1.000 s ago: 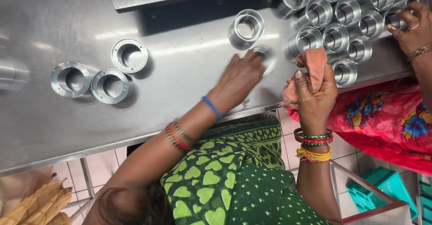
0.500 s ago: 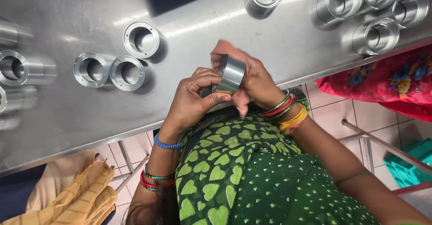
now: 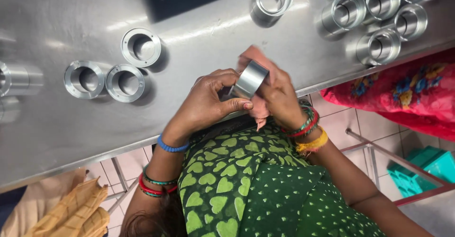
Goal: Inspecting metal cylinders using a dial gauge, marking them with a pen, and cleaning them with a cloth.
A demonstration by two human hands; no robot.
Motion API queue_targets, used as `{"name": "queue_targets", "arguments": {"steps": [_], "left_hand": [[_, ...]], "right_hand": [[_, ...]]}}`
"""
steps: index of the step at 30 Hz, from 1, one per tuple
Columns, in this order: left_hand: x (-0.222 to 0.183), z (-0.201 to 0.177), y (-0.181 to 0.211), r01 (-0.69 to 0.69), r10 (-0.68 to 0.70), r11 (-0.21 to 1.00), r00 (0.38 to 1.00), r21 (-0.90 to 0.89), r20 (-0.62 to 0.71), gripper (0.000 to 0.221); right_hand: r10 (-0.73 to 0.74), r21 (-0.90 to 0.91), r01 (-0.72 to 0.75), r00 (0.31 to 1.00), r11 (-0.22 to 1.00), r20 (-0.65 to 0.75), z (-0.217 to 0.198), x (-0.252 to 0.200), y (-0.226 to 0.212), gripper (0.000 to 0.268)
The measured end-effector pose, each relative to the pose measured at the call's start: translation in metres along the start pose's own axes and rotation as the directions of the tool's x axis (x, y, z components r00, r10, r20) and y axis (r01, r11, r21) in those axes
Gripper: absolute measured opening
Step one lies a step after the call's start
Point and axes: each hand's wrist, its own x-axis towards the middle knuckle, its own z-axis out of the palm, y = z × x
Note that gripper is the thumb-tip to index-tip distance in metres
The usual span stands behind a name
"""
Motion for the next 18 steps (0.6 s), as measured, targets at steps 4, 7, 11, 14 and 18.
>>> {"name": "queue_targets", "arguments": {"steps": [4, 7, 11, 14, 18], "left_hand": [[-0.002, -0.015, 0.005, 0.108, -0.112, 0.993, 0.991, 0.056, 0.074, 0.040], [-0.003, -0.019, -0.005, 0.093, -0.071, 0.906, 0.995, -0.413, 0.070, 0.047], [0.017, -0.004, 0.002, -0.101, 0.082, 0.959, 0.993, -0.265, -0.082, 0.062], [0.025, 0.011, -0.018, -0.044, -0.011, 0.897, 0.993, -0.441, -0.121, 0.077], [0.039, 0.005, -0.027, 0.185, -0.199, 0.980, 0.926, -0.074, -0.320, 0.055]], "right_hand": [[-0.185, -0.271, 0.177, 0.983, 0.946, -0.005, -0.012, -0.009, -0.015, 0.053], [-0.322, -0.106, 0.322, 0.947, 0.941, 0.021, -0.018, -0.003, -0.011, 0.059], [-0.312, -0.018, 0.312, 0.950, 0.950, 0.001, -0.014, 0.005, -0.002, 0.063], [-0.316, -0.037, 0.316, 0.949, 0.948, -0.008, -0.012, 0.001, 0.010, 0.055], [-0.182, -0.071, 0.177, 0.981, 0.982, -0.069, -0.013, -0.002, 0.010, 0.047]]}}
